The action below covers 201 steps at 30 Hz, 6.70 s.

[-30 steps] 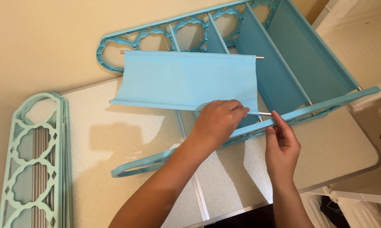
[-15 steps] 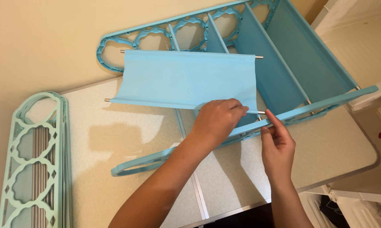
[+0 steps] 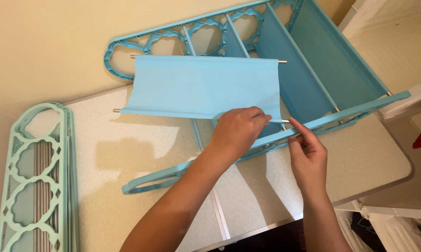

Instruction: The person assembles a light blue plastic storage shelf by inserting metal rods into frame slots and attaching fabric shelves. They align and secure each shelf layer, then position the completed unit upright on the table.

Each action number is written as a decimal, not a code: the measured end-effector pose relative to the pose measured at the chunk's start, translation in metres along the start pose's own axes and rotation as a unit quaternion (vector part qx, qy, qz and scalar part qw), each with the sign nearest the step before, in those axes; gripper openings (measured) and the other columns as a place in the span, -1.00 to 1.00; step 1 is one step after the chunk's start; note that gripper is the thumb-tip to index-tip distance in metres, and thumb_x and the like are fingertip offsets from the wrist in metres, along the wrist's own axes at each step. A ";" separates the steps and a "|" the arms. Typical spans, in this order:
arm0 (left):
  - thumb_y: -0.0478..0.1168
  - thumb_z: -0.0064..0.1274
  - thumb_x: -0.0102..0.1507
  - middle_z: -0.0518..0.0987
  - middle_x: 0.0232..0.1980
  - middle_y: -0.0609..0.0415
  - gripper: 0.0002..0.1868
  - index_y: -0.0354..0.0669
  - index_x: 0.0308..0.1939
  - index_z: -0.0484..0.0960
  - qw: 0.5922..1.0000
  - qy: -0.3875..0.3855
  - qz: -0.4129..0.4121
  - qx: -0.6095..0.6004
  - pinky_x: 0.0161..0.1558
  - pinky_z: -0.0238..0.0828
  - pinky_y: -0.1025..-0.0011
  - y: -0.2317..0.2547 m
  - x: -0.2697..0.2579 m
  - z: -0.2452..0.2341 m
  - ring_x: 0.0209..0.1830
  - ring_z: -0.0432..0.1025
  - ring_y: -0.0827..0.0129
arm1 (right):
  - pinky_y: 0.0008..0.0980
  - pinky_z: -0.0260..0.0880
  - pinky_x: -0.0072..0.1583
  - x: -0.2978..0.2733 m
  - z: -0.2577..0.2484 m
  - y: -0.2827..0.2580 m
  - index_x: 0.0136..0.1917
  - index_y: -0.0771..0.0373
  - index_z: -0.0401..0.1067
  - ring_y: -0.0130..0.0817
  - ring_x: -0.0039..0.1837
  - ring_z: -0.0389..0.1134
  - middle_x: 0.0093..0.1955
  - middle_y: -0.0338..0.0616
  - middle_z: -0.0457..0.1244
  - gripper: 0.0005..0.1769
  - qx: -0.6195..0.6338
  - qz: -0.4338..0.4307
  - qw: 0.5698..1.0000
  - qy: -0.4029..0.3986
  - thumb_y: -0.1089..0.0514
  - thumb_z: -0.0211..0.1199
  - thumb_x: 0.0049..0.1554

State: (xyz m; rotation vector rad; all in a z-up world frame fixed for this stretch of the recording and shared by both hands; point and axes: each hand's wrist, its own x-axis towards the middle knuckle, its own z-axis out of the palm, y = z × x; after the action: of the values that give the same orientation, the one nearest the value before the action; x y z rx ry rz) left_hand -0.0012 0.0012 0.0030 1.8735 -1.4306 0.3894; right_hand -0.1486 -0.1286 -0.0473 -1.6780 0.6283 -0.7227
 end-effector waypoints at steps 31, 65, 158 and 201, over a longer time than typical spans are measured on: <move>-0.33 0.15 0.24 0.67 -0.09 -0.01 -0.85 -0.19 -0.12 0.73 0.993 0.010 -0.063 -0.096 -0.05 0.53 0.22 -0.014 -0.008 0.006 -0.11 0.57 0.07 | 0.29 -0.16 0.53 0.035 0.015 -0.044 0.14 0.12 0.59 -0.12 0.19 0.37 0.12 -0.12 0.38 -0.76 -0.350 -0.232 0.906 -0.062 0.08 0.32 0.21; 0.06 -0.01 0.32 0.69 0.12 0.00 -0.46 -0.12 0.29 0.57 0.846 -0.116 -0.437 -0.283 -0.02 0.57 0.36 -0.070 -0.094 -0.116 0.00 0.56 0.35 | -0.18 0.26 0.13 -0.072 0.099 -0.079 -0.03 0.21 0.60 -0.23 0.00 0.31 -0.18 -0.23 0.28 -0.77 -0.211 -0.418 0.881 -0.062 0.23 0.52 0.02; -0.17 0.23 0.21 0.74 -0.12 0.11 -0.69 -0.13 0.02 0.72 0.859 -0.040 -0.438 -0.261 -0.12 0.60 0.41 -0.018 -0.161 -0.163 -0.17 0.61 0.44 | -0.34 0.49 -0.08 0.019 0.168 -0.133 0.21 0.12 0.51 -0.16 0.13 0.49 0.09 -0.09 0.37 -0.56 -0.122 -0.626 0.731 -0.244 0.37 0.41 0.08; -0.33 0.20 0.19 0.54 0.09 -0.19 -0.12 -0.41 0.51 0.09 0.803 0.073 -0.457 -0.375 -0.25 0.69 0.38 -0.118 -0.087 -0.132 -0.17 0.63 0.23 | -0.10 0.38 0.13 -0.014 0.141 -0.106 0.27 0.12 0.45 -0.04 0.14 0.34 0.07 -0.05 0.27 -0.24 -0.178 -0.481 0.759 -0.401 -0.20 0.56 -0.13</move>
State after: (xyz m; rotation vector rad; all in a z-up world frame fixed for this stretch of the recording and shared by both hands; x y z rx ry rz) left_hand 0.1034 0.1679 -0.0050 1.5530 -0.3220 -0.4530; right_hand -0.0497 -0.0047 0.0309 -2.4206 -0.8506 -0.4674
